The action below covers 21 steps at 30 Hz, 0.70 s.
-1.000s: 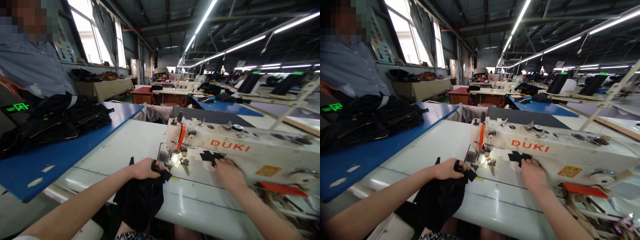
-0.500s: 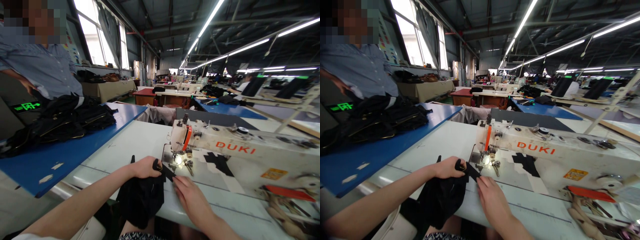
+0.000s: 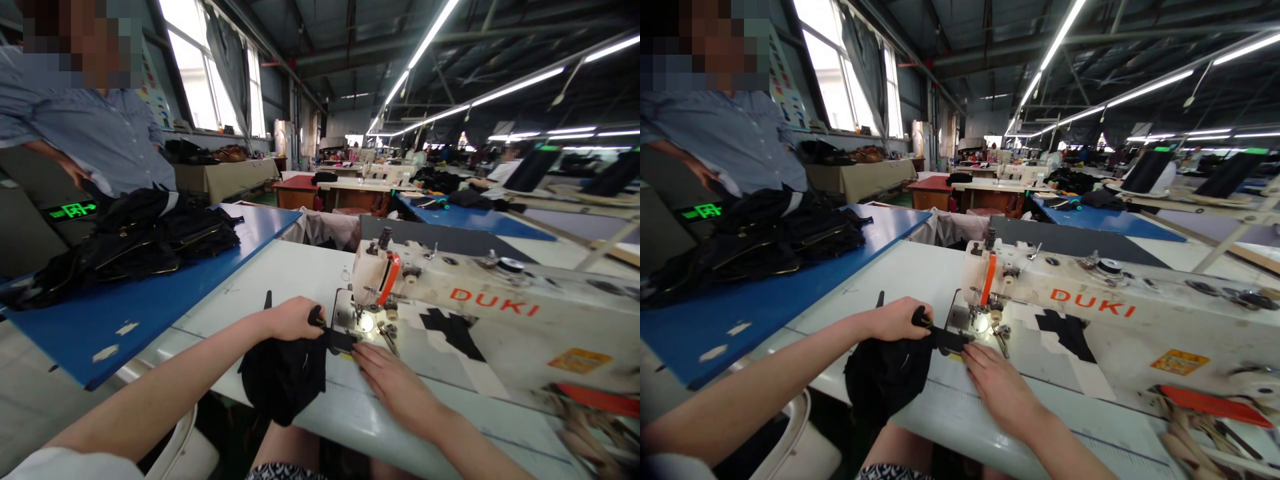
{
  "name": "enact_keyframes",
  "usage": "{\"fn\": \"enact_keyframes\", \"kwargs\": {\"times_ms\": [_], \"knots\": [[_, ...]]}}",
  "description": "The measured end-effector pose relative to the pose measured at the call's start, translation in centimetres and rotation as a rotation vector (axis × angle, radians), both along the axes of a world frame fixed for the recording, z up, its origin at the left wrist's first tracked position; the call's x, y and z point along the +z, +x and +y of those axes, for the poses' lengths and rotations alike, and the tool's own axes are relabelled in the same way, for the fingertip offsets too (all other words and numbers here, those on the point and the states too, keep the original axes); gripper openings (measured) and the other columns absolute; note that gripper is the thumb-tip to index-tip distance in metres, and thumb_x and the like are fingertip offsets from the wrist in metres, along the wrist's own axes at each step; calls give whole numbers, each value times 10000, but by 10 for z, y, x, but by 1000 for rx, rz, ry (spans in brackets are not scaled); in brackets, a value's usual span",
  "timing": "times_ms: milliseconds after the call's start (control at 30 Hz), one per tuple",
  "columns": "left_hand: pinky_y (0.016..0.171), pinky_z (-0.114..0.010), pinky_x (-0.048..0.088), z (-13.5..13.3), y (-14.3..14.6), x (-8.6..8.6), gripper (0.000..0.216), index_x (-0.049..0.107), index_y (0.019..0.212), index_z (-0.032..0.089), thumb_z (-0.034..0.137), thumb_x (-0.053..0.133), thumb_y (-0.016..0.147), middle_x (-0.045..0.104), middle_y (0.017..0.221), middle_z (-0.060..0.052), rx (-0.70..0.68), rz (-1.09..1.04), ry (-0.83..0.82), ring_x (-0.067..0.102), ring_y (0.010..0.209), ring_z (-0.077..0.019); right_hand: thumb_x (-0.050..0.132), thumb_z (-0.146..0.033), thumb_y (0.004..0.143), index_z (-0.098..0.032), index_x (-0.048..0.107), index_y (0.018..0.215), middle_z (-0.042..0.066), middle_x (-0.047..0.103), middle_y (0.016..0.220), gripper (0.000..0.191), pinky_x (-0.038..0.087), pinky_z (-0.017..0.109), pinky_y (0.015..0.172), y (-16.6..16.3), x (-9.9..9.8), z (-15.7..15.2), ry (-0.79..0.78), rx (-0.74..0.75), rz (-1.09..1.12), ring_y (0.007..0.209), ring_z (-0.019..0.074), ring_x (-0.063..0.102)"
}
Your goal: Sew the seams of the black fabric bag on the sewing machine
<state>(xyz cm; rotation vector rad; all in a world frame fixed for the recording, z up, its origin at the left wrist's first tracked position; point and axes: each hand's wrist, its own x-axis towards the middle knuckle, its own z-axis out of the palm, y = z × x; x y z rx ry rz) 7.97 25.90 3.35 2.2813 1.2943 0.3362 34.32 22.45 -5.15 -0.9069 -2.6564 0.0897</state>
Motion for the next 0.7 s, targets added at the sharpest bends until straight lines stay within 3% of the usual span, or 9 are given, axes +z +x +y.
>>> {"fn": "enact_keyframes", "kwargs": {"times_ms": [233, 367, 533, 700], "knots": [[599, -230, 399, 37, 40, -22, 184, 658, 798, 176, 283, 604, 658, 645, 715, -6, -38, 28, -54, 581, 678, -167, 399, -140, 900, -163, 515, 1261, 96, 515, 1305, 380, 393, 446, 1039, 2, -2, 12, -33, -26, -12, 1221, 234, 436], [570, -225, 389, 51, 54, -34, 173, 662, 776, 167, 265, 590, 654, 643, 688, -9, -56, 62, -97, 584, 663, -168, 412, -125, 890, -142, 546, 1218, 118, 555, 1216, 354, 399, 447, 1020, 3, 2, 14, -27, -52, 35, 1155, 247, 468], [542, -228, 374, 60, 62, -33, 187, 665, 720, 145, 297, 571, 665, 612, 630, -15, -74, 142, -96, 567, 624, -167, 374, -141, 919, -137, 588, 1137, 111, 580, 1034, 305, 449, 428, 925, 3, 7, 18, -87, -84, 28, 1018, 237, 502], [542, -219, 386, 60, 69, -31, 201, 666, 731, 135, 288, 567, 646, 632, 661, -23, -35, 169, -169, 583, 647, -172, 398, -123, 911, -128, 570, 1147, 103, 547, 1012, 292, 427, 435, 926, 4, 5, 19, -108, -88, -23, 1010, 239, 473]]}}
